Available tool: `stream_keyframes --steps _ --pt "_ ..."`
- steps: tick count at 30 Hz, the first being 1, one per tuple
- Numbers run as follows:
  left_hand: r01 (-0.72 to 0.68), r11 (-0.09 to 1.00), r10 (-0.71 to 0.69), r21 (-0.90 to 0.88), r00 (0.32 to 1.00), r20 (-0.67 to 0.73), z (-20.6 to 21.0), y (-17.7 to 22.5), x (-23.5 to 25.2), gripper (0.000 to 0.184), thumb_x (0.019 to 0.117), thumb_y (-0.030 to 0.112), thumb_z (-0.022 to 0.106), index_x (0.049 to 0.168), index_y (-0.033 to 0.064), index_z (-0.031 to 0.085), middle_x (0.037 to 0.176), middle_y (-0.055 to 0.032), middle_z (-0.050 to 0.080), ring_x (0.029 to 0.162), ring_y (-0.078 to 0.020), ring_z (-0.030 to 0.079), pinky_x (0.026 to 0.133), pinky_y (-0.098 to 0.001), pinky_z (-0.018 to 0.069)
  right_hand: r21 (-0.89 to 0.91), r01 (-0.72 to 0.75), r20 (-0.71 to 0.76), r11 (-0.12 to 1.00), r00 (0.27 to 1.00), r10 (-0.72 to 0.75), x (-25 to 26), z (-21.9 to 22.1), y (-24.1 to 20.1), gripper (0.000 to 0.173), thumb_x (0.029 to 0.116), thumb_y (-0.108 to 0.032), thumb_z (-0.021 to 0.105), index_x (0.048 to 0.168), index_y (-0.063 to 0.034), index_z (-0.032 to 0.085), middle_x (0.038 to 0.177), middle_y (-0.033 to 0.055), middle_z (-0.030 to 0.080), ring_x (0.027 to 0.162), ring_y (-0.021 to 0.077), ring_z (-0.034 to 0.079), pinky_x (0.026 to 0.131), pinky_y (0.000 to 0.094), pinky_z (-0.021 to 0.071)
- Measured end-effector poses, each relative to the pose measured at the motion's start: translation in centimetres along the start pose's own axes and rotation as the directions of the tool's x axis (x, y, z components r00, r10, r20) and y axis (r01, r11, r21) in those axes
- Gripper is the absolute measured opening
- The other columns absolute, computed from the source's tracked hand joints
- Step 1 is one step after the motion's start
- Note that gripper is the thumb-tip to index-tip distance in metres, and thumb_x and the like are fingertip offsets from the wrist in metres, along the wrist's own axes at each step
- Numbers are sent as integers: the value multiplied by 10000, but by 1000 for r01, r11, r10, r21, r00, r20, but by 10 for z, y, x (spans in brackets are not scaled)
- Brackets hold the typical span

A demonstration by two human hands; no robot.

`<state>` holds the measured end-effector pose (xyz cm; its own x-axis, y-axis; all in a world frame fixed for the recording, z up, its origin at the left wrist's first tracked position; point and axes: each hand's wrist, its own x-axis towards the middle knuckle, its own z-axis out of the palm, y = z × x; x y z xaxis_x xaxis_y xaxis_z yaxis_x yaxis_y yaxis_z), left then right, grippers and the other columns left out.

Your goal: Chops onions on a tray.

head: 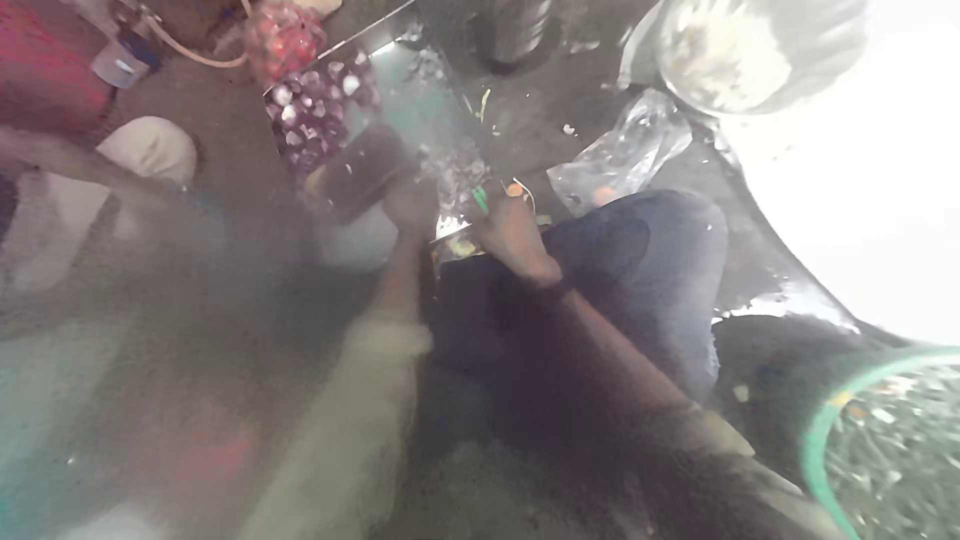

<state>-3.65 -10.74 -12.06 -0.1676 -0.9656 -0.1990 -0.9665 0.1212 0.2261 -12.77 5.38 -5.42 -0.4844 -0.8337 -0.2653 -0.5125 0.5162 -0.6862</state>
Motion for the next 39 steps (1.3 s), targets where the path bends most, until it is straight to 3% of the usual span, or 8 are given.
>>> stream_keyframes --steps 3,7,14,21,25,29,36,39 --pt "13 1000 -13 25 1000 22 3 4 8 483 981 561 541 1309 243 698 1211 -129 732 1129 -366 686 905 -649 530 4 -15 18 1000 1000 14 -4 1 3 406 1051 -458 544 1250 -106 587 808 172 662 681 377 681 562 579 549" --pt "6 996 -9 86 999 34 -6 11 5 475 1059 467 439 1157 118 745 1170 -176 735 1127 -389 687 905 -637 529 2 31 2 1000 1000 -31 3 3 4 361 1072 -408 519 1239 -96 585 785 171 647 691 386 676 563 577 533" --pt "51 996 -50 -74 999 10 -2 -2 7 339 1030 388 507 1190 223 755 1156 -96 757 1092 -328 712 889 -613 551 -24 46 -17 999 999 -46 2 5 6 339 1072 -414 510 1197 -106 580 731 143 622 629 356 659 510 548 521" --pt "33 968 -27 -249 999 29 -14 -6 3 291 1019 311 586 1168 142 770 1169 -139 748 1134 -343 694 980 -608 526 25 9 10 1000 1000 -10 -12 -2 5 335 1061 -425 533 1174 -115 588 731 153 620 589 358 642 496 553 519" --pt "48 868 -42 -495 999 24 -21 -15 4 262 1004 245 648 1151 62 763 1121 -151 754 1063 -291 717 987 -531 546 29 23 5 999 1000 -23 -15 -4 3 338 1064 -405 541 1186 -93 588 738 162 624 603 367 647 510 557 521" --pt "-13 674 -25 -739 999 -41 -32 -29 19 240 971 180 709 1128 -1 726 1019 -160 742 858 -226 734 826 -427 629 56 70 -6 996 998 -70 -14 -3 8 342 1058 -386 549 1198 -78 600 777 180 636 638 381 656 535 571 531" --pt "-83 945 86 -316 996 -5 -83 -55 51 217 956 198 673 1119 88 763 1172 -150 733 1141 -325 675 1021 -582 501 10 81 3 997 997 -81 -3 6 9 379 1058 -405 561 1225 -72 629 816 192 662 692 388 672 584 597 544" --pt "-70 985 68 -155 997 -22 -75 -55 65 282 953 236 643 1202 159 750 1231 -139 724 1190 -358 661 1005 -650 489 -40 102 -1 994 995 -102 4 9 10 381 1059 -424 553 1180 -70 631 810 174 654 698 371 670 592 586 544"
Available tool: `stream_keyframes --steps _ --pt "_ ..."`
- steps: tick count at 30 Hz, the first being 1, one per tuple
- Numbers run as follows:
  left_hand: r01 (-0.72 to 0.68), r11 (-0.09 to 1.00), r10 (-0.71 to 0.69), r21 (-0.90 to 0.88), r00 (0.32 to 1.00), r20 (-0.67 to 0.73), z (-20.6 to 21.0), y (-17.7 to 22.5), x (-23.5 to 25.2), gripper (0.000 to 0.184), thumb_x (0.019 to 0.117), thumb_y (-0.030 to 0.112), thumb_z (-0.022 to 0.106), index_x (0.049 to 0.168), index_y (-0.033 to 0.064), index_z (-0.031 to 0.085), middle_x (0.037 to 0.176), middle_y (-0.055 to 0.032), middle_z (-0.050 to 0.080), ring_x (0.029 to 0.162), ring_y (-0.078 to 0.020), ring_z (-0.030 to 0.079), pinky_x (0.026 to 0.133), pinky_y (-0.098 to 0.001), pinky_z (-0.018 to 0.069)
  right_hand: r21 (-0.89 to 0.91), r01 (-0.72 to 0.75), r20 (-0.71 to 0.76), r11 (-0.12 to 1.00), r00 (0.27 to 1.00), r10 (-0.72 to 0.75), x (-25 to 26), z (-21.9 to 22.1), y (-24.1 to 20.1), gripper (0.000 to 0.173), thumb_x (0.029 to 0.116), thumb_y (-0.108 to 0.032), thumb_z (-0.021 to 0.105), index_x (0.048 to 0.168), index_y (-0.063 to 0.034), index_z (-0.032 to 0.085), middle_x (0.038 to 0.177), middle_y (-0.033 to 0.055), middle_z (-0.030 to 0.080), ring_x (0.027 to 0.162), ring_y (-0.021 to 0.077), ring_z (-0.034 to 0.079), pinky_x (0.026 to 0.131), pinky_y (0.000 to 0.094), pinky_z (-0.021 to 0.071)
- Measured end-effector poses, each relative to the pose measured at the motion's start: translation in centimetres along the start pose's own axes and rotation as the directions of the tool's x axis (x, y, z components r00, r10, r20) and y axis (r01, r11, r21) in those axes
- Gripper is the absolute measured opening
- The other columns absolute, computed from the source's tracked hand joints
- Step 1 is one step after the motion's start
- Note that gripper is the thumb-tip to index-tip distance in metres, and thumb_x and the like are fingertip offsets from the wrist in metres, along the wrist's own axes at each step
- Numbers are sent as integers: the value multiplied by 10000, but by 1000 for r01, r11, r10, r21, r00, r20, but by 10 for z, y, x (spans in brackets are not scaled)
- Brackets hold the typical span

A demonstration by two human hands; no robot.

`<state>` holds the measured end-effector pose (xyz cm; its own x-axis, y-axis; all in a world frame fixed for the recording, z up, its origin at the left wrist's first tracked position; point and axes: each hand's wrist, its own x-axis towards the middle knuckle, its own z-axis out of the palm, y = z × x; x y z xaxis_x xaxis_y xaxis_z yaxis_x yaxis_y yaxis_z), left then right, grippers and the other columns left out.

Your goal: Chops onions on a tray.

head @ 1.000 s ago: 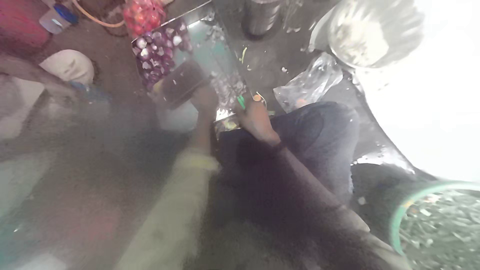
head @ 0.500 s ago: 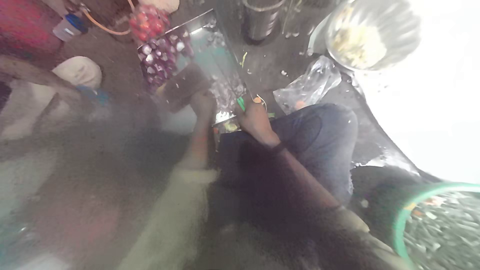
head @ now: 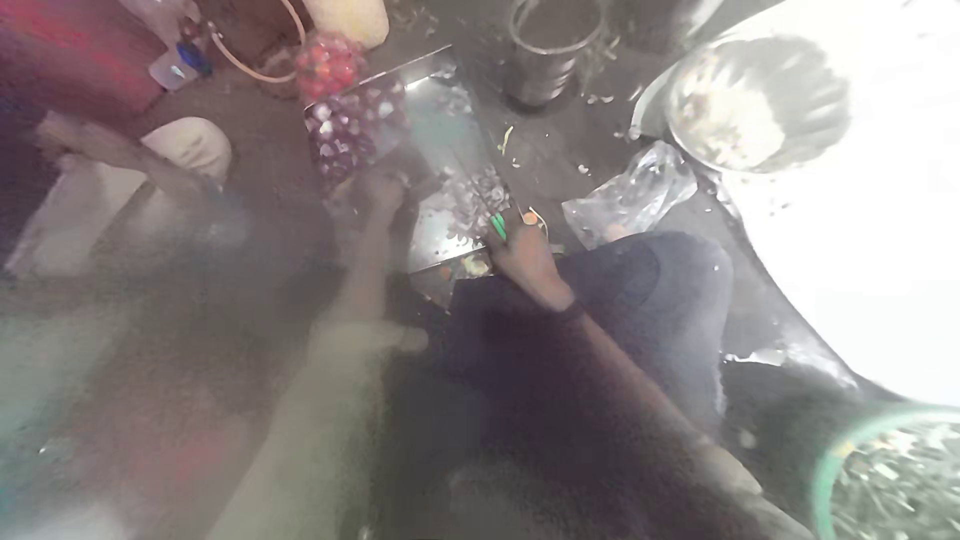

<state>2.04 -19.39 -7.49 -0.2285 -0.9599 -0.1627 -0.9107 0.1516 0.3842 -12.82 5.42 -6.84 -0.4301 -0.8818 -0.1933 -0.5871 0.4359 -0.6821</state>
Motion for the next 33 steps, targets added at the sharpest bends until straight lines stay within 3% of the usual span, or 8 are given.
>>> stream_keyframes --steps 3,7,10,14,18,23,27,33 --pt "-57 995 67 88 990 -122 23 -8 10 368 979 257 589 1332 299 686 1297 -61 713 1209 -304 668 1007 -626 514 -23 -58 33 998 998 59 2 2 -3 434 1047 -478 557 1255 -100 609 825 173 668 722 377 681 606 604 551" --pt "-105 988 80 -113 975 -208 19 0 -2 407 947 44 579 1338 106 673 1328 -139 685 1259 -304 635 1100 -529 474 -60 -67 37 996 997 69 8 4 -3 465 1043 -519 552 1182 -80 620 843 180 669 768 389 687 654 612 553" --pt "47 991 -70 -125 981 -181 6 2 -9 406 994 127 531 1374 179 665 1343 -102 687 1270 -294 635 1091 -562 470 -80 -66 59 995 996 71 10 5 -4 465 1052 -480 553 1256 -67 610 887 201 683 812 408 696 698 628 557" --pt "48 986 -69 -158 989 -128 4 -6 -6 306 949 168 642 1240 127 723 1272 -138 706 1233 -323 643 1074 -580 473 -68 -67 85 995 994 73 9 6 -6 380 1059 -415 556 1214 -72 609 844 186 670 767 386 689 663 612 551" --pt "19 992 -30 -123 996 -89 8 -1 -8 374 893 216 747 1233 63 711 1289 -177 683 1254 -341 623 1094 -568 470 -70 -81 106 994 991 88 11 13 -3 371 1058 -414 559 1216 -82 611 843 185 676 773 384 699 679 609 560" --pt "-19 998 7 -61 982 -187 12 5 -15 282 913 137 675 1180 69 736 1276 -165 695 1251 -329 629 1110 -551 454 12 -74 162 997 984 71 14 23 -2 353 1060 -391 572 1164 -58 624 836 159 677 755 337 695 698 576 571" --pt "22 999 -26 -27 989 -147 12 8 -20 238 964 202 619 1100 65 759 1219 -171 719 1215 -340 652 1084 -565 468 92 -100 251 991 965 74 17 36 -5 415 1079 -426 525 1208 -45 628 894 155 701 805 314 700 761 560 567" --pt "53 982 -78 -183 988 -135 5 9 -25 230 960 154 625 1108 30 749 1250 -208 694 1235 -353 633 1102 -542 458 265 -155 302 952 951 71 18 68 -19 471 1066 -507 511 1232 -84 634 889 155 682 713 290 663 657 506 566"
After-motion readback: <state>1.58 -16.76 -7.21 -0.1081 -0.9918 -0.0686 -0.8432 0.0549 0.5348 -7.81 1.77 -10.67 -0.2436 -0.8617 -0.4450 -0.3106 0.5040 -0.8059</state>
